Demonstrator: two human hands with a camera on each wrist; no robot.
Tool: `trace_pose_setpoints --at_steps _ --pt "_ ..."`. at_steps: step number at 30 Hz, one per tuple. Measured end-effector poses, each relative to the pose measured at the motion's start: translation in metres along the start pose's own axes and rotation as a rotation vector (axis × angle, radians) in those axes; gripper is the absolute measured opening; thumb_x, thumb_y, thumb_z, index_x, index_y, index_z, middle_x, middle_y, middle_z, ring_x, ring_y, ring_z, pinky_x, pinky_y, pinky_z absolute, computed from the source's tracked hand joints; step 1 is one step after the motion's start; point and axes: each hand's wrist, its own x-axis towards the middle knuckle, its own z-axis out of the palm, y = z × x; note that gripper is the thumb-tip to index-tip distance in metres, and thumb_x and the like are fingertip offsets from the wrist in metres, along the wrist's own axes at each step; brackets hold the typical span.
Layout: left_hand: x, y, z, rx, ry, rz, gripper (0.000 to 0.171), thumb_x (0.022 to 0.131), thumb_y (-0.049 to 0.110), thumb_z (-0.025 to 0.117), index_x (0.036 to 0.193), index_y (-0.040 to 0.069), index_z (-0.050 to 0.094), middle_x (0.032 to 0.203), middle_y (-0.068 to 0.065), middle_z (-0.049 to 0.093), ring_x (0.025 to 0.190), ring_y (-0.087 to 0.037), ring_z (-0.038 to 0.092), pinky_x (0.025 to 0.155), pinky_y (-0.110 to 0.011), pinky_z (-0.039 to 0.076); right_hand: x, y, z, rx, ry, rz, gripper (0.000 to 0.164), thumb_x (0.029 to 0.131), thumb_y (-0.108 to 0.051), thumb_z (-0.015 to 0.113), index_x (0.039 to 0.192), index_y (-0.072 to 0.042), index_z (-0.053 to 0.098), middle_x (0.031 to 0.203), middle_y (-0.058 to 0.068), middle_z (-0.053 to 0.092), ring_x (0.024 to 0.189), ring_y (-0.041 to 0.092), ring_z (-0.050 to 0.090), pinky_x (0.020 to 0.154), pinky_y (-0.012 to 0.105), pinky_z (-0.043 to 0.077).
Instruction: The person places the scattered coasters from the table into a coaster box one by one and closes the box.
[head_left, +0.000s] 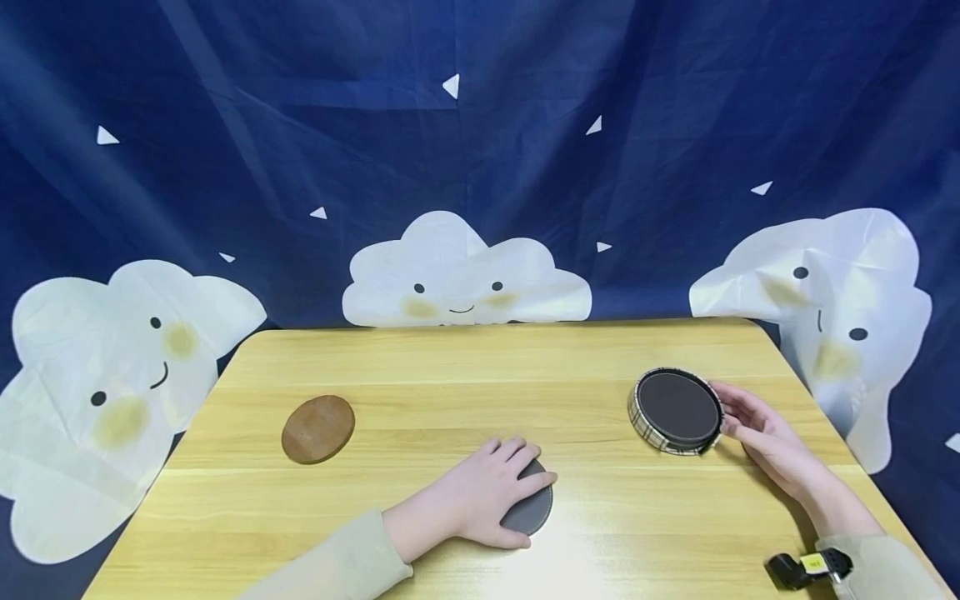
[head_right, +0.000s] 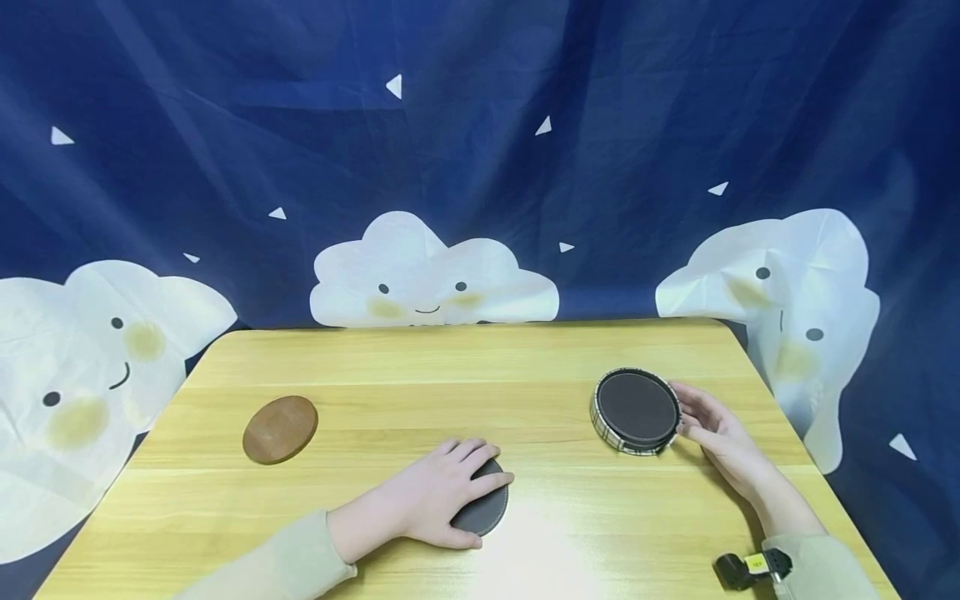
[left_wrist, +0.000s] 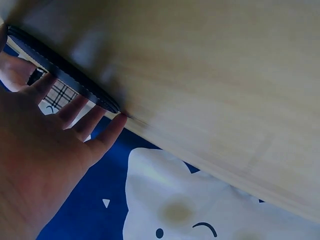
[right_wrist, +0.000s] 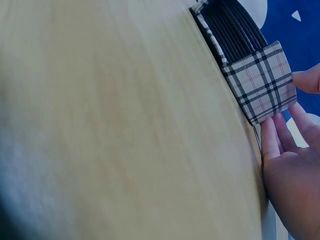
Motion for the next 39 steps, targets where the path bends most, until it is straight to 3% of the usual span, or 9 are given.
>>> trace_pose_setpoints --at_steps 10,19,39 --pt "0.003 -0.003 -0.004 -0.024 -0.034 0.001 0.078 0.089 0.069 0.067 0.155 0.031 0.051 0.151 -0.003 0.055 0.136 -0.02 0.054 0.103 -0.039 0.052 0.0 -0.001 0.0 0.001 -0.006 0.003 0.061 0.102 0.02 0.037 0.154 -0.009 0.051 0.145 -0.008 0.064 0.127 0.001 0.061 0.103 0.013 0.048" --pt "0.009 -0.008 -0.002 -0.025 -0.035 0.015 0.078 0.085 0.067 0.069 0.153 0.029 0.054 0.147 -0.001 0.057 0.131 -0.021 0.056 0.103 -0.042 0.051 0.002 0.0 0.0 0.016 -0.01 -0.009 0.061 0.102 0.021 0.037 0.154 -0.009 0.051 0.146 -0.008 0.064 0.127 0.002 0.062 0.103 0.013 0.048" --pt "0.017 -0.014 -0.003 0.016 0.016 0.042 0.08 0.079 0.065 0.071 0.149 0.029 0.057 0.143 0.0 0.057 0.128 -0.02 0.056 0.098 -0.04 0.05 0.0 0.0 0.0 0.031 -0.02 -0.01 0.064 0.101 0.022 0.037 0.154 -0.011 0.051 0.146 -0.008 0.063 0.126 0.002 0.062 0.101 0.013 0.049"
